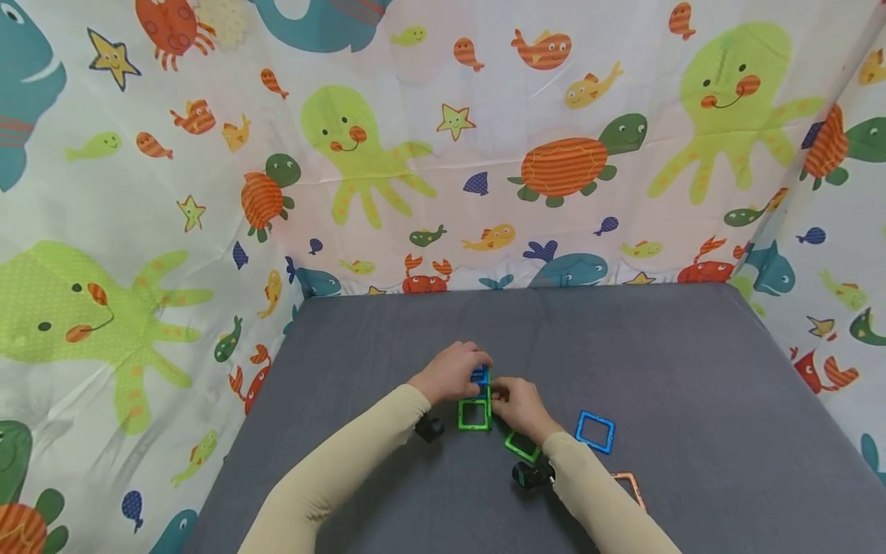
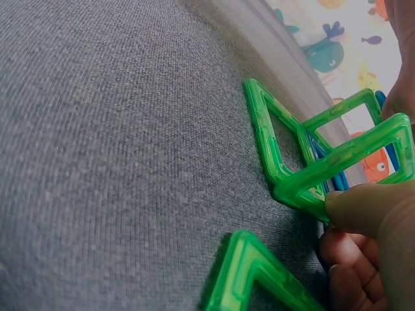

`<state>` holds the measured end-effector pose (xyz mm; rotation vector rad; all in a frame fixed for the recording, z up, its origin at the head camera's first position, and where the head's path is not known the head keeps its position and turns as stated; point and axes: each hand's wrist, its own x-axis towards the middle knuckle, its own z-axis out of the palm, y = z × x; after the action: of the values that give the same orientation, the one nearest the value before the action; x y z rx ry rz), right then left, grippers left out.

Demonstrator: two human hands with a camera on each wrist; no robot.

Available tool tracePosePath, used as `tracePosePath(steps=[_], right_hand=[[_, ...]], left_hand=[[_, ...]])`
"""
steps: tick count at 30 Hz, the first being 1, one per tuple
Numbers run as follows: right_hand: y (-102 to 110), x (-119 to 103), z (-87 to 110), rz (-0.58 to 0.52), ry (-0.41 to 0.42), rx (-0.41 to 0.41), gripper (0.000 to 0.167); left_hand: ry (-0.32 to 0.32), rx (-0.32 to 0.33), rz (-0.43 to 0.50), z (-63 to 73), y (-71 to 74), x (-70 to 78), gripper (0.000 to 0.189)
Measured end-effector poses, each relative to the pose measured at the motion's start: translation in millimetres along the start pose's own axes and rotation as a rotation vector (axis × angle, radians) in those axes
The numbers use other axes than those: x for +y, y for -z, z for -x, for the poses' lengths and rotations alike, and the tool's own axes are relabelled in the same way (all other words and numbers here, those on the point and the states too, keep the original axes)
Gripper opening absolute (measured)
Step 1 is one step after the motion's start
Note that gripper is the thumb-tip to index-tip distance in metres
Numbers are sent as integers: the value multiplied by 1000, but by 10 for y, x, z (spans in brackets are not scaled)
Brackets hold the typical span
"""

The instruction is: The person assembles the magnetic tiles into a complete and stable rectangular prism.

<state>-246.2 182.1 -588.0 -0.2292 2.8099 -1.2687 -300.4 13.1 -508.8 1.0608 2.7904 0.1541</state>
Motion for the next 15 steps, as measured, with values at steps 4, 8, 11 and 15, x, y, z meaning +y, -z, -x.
tracePosePath(steps=[4,8,11,15], right_hand=[[8,-2,-6,-1,4,1,18],[13,-9,1,0,4,-1,18],[11,-10,8,5,5,1,18],[3,-9,11,9,-4,-7,20]], left_hand=[[-2,5,-5,-15,-7,-11,42],[-4,8,-11,-24,-17,-14,42],[-13,10,-16,-27,-22,-25,43],[-31,16,50,-18,-10,-70,42]])
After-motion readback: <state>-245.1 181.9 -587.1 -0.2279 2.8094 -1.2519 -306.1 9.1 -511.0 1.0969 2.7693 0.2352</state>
